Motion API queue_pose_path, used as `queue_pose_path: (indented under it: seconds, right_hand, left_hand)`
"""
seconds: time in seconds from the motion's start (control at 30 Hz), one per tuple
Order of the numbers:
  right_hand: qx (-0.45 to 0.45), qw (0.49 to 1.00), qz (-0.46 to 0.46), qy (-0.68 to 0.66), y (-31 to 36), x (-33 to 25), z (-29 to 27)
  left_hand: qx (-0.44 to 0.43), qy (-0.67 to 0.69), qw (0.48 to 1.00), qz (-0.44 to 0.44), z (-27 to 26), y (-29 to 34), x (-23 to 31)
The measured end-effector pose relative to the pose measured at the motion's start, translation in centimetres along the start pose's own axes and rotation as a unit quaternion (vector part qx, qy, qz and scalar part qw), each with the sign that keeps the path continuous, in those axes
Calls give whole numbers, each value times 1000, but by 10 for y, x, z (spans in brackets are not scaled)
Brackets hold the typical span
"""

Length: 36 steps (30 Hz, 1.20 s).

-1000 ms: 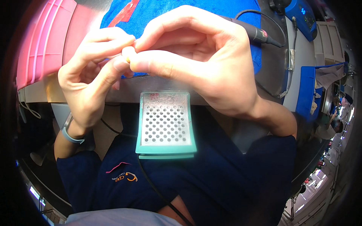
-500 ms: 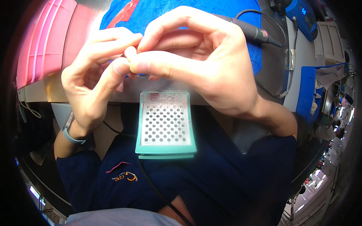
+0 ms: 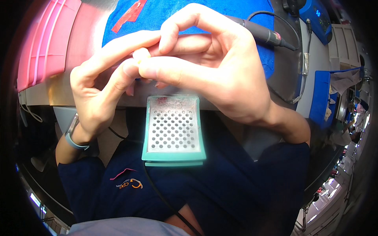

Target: The person grinds and shapes a dental crown using an electric rotary tool, fits the crown onto a model piece by hand, and continues grinding the crown with the rotary tool.

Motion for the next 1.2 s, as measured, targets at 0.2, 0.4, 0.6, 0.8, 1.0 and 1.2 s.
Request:
queue_pose_path:
  seconds: [0.2,0.4,0.6,0.8,1.0,1.2]
  right_hand:
    - [20,1000,14,-10,0,3,2]
    - [9,1000,10,-8,3,2,0]
    - [3,1000,-3,-2,3,7,-1]
    - [9,1000,-14,-11,2,2,0]
    - [5,1000,-11,-14,-2,5,0]
    - [32,998,-28,-43,0,-2,11]
  left_hand:
    - [16,38,998,-45,3,1,1]
    - [4,29,998,-63,1,4,1]
    - [5,40,997,-66,2,5,-1]
    - [3,31,998,-59,1,2,4]
    - [6,31,998,-63,0,0,0]
    - [28,69,995,-59,2,3,-4]
Point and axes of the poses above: each hand's wrist, its own y-axis away from the middle knuckle, its own z-axis out of the palm, x = y × z, the point moved 2 cm from there along -y, towards the middle knuckle, and after that the axes turned 9 degrees about -z, right-handed, at the moved point
